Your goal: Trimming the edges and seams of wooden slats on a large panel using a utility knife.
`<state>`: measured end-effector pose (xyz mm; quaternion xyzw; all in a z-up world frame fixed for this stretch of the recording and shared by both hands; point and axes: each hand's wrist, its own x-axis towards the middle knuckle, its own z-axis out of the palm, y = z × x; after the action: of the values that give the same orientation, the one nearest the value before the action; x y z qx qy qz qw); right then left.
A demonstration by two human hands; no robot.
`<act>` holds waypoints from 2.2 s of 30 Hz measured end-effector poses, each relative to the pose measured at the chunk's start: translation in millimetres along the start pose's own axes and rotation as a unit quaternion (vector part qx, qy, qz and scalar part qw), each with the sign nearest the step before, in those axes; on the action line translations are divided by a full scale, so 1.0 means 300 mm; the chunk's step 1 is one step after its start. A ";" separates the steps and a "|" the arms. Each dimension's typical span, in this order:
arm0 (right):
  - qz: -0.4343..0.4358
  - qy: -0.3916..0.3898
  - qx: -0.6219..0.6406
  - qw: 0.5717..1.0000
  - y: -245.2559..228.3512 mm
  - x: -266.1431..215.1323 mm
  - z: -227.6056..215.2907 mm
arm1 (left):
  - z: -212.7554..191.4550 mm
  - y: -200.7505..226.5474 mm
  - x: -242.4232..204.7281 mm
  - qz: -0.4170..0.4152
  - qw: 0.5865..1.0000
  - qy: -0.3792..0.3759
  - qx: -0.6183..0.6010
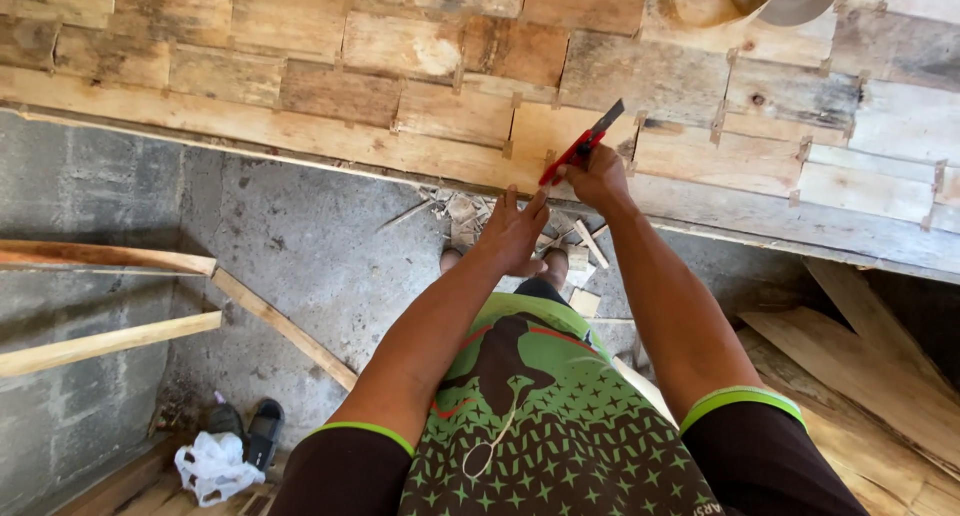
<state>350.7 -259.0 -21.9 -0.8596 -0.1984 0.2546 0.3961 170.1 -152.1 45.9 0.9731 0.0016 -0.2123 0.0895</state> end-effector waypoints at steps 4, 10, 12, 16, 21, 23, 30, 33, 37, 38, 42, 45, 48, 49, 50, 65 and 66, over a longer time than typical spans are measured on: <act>0.005 0.015 0.072 0.997 -0.006 -0.024 -0.006 | 0.010 0.010 -0.015 0.003 1.000 -0.012 -0.003; -0.001 -0.031 -0.046 0.998 -0.010 -0.015 -0.011 | 0.014 0.002 -0.012 -0.006 1.000 -0.002 -0.028; 0.008 0.039 0.003 0.999 -0.001 -0.006 0.016 | 0.015 -0.009 -0.018 -0.015 0.999 0.011 -0.050; -0.021 -0.066 -0.057 0.996 0.008 0.003 0.006 | 0.014 -0.017 -0.011 -0.004 0.999 0.011 -0.038; 0.005 -0.041 -0.076 0.996 -0.024 -0.005 -0.008 | 0.024 -0.028 -0.013 -0.014 0.998 0.012 -0.060; -0.017 -0.022 -0.034 0.999 -0.023 -0.005 -0.006 | 0.028 -0.034 -0.007 -0.007 0.999 0.005 -0.046; -0.014 -0.036 -0.051 0.998 -0.047 -0.003 -0.016 | 0.048 -0.052 -0.011 0.006 0.998 0.011 -0.058; 0.014 -0.016 -0.046 0.999 -0.038 -0.006 -0.024 | 0.044 -0.048 -0.014 0.011 0.998 0.022 -0.062; -0.017 -0.069 -0.046 0.996 -0.010 0.004 -0.034 | 0.036 -0.045 -0.015 0.011 0.998 0.025 -0.055; -0.020 -0.038 -0.047 0.998 0.010 0.012 -0.028 | 0.033 -0.046 -0.013 0.011 0.998 0.025 -0.056; -0.045 -0.082 0.004 0.996 0.058 0.031 -0.021 | 0.023 -0.040 -0.016 0.008 0.998 0.009 -0.067; -0.020 0.040 -0.044 0.998 0.066 0.034 -0.018 | 0.018 -0.041 -0.013 0.010 0.999 0.008 -0.044; -0.063 -0.091 -0.011 0.994 0.083 0.034 -0.029 | 0.018 -0.035 -0.019 0.012 0.999 0.003 -0.051; -0.062 -0.089 -0.010 0.994 0.082 0.030 -0.027 | 0.010 -0.031 -0.022 0.013 0.999 0.003 -0.050; -0.042 -0.047 -0.010 0.998 0.076 0.032 -0.026 | -0.001 -0.029 -0.025 0.011 0.999 0.001 -0.045; -0.070 -0.046 -0.047 0.995 0.003 0.021 -0.045 | -0.013 -0.027 -0.005 -0.003 0.998 -0.038 -0.048; -0.065 -0.096 -0.113 0.987 -0.009 0.025 -0.053 | -0.009 -0.029 0.001 -0.002 0.998 -0.037 -0.052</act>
<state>365.8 -262.3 -13.1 -0.8554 -0.3188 0.2857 0.2915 171.1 -143.2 46.8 0.9585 0.0110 -0.2480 0.1400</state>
